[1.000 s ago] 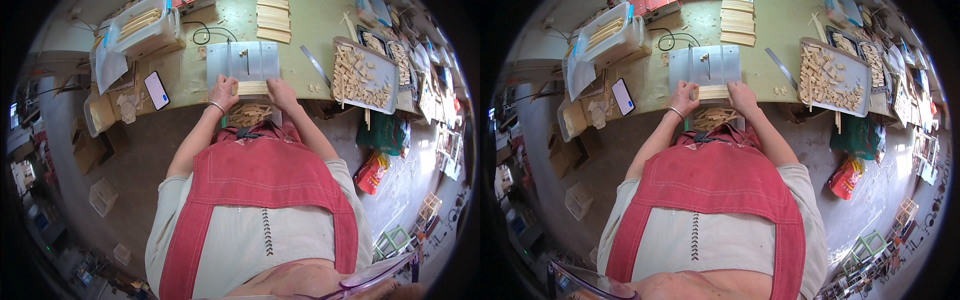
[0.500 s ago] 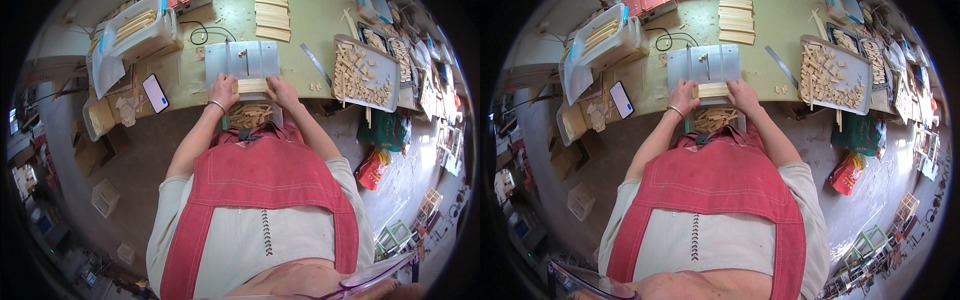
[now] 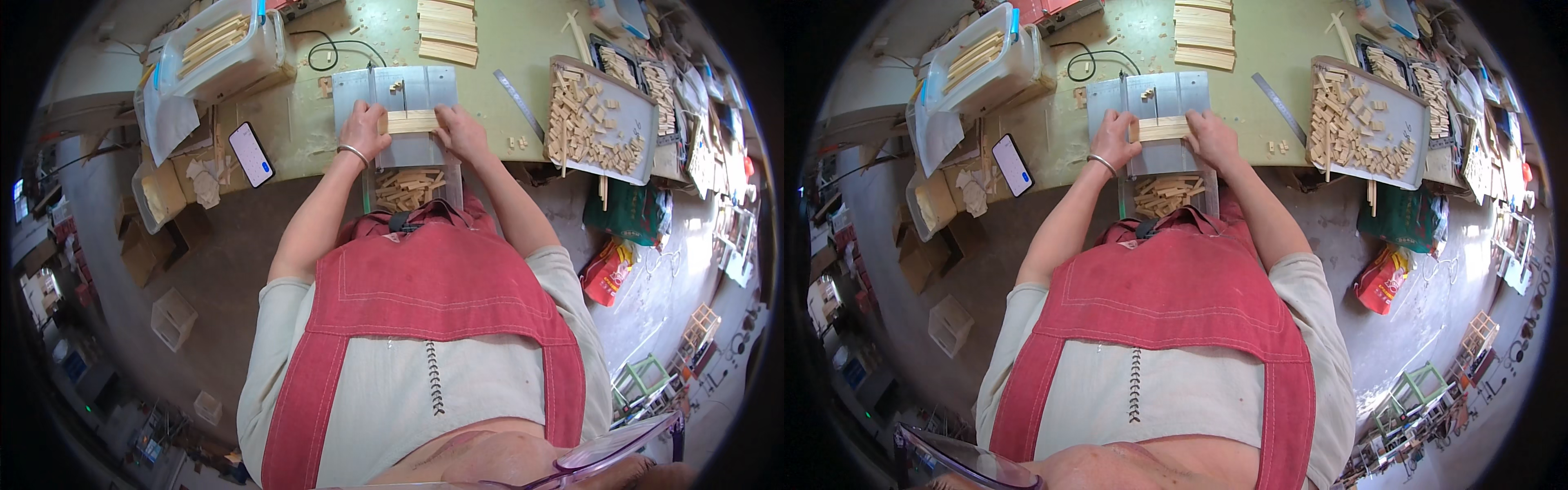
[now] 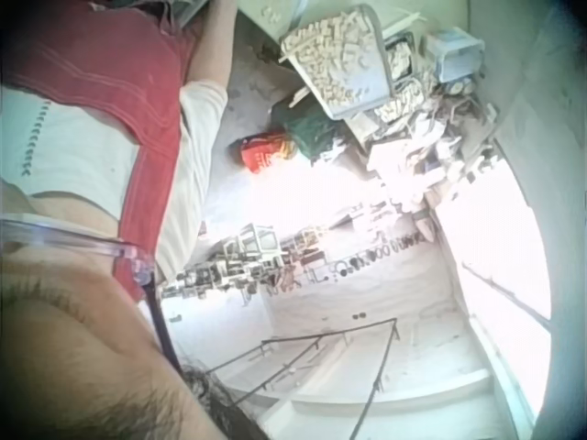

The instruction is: The person repeatedly picks up small wooden sticks, places them on a table saw, and cuts them into smaller pieces. The cut pieces are collected in a tray on the table.

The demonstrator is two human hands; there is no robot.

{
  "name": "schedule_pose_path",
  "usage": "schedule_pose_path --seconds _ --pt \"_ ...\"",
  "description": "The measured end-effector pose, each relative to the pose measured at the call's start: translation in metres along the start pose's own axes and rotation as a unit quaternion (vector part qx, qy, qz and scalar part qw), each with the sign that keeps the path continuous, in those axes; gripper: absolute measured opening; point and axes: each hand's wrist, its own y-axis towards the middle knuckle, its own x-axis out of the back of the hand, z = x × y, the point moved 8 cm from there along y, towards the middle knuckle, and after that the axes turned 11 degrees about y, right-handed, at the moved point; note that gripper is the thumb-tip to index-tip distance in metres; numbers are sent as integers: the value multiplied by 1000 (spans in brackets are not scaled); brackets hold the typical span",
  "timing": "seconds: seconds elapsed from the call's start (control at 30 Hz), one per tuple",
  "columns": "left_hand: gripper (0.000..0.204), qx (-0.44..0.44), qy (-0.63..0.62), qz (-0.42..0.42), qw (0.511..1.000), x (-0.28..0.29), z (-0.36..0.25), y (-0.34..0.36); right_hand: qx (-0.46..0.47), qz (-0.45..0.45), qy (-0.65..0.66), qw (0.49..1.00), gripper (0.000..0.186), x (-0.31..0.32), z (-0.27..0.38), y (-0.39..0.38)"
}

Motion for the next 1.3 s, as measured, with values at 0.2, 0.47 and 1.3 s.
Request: schedule_pose_path --seconds 0.2,0.47,1.3 --pt "48 8 12 17 1000 3 2 18 -11 -1 -8 1000 43 4 -4 19" --pt "48 -6 58 17 998 11 1 37 -4 0 -28 1000 42 15 -2 41" --pt "36 -76 98 -84 989 11 -36 -65 49 -34 -21 998 41 5 -1 -35"
